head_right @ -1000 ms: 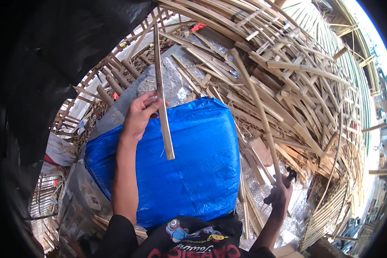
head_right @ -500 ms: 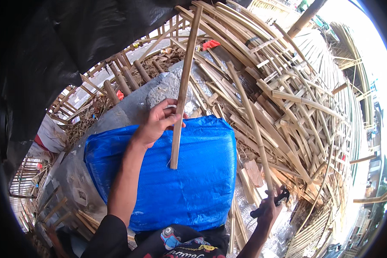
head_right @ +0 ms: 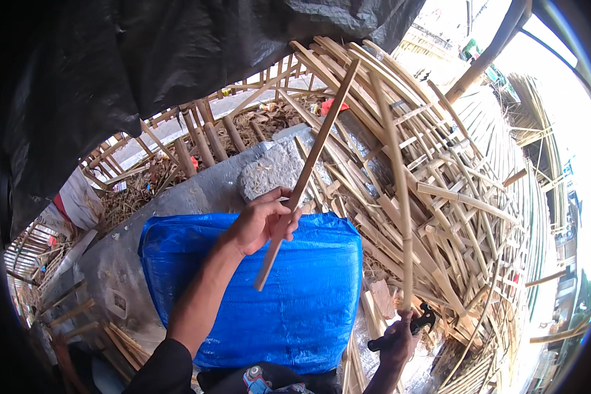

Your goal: The person scrapes a bamboo strip with a knife and places it onto a partially completed bamboo lattice structure.

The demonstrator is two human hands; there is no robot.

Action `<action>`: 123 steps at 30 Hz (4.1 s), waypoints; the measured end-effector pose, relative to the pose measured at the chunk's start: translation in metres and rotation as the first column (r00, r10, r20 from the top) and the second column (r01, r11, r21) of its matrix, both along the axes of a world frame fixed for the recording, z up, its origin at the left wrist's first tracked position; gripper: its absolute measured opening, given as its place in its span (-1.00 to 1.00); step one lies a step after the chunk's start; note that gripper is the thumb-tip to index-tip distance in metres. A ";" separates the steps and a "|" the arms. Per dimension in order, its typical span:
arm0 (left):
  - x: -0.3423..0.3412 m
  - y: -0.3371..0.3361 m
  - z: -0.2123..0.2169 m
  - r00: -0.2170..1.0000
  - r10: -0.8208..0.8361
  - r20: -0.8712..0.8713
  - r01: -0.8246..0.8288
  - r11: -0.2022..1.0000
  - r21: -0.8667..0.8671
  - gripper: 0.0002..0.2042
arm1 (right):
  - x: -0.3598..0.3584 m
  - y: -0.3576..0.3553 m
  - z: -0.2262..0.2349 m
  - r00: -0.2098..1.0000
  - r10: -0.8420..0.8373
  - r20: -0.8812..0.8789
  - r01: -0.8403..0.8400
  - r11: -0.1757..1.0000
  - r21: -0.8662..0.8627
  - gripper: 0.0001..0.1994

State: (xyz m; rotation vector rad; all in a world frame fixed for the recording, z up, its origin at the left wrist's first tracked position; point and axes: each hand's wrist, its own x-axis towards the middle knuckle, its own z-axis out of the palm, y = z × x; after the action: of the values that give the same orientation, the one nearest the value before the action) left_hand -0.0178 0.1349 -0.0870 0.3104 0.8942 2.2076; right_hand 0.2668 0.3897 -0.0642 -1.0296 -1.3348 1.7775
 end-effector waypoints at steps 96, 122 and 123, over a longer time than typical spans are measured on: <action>-0.006 -0.003 0.012 0.840 0.424 -0.337 -0.530 0.775 -0.345 -0.72 | -0.109 -0.164 -0.038 0.853 0.521 -0.016 -0.489 0.789 -0.371 -0.70; -0.014 -0.021 0.000 0.950 0.211 -0.228 -0.218 0.976 -0.003 -0.65 | -0.109 -0.157 -0.040 0.802 0.596 -0.023 -0.566 0.748 -0.347 -0.70; -0.013 -0.021 0.002 0.950 0.215 -0.228 -0.221 0.975 -0.002 -0.65 | -0.109 -0.157 -0.039 0.804 0.595 -0.022 -0.561 0.744 -0.362 -0.70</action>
State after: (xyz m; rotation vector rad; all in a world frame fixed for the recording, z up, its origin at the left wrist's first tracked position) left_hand -0.0306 0.1143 -0.0845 0.4780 1.1287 2.3935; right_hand 0.1577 0.2330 -0.1032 -0.9456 -1.5443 2.5427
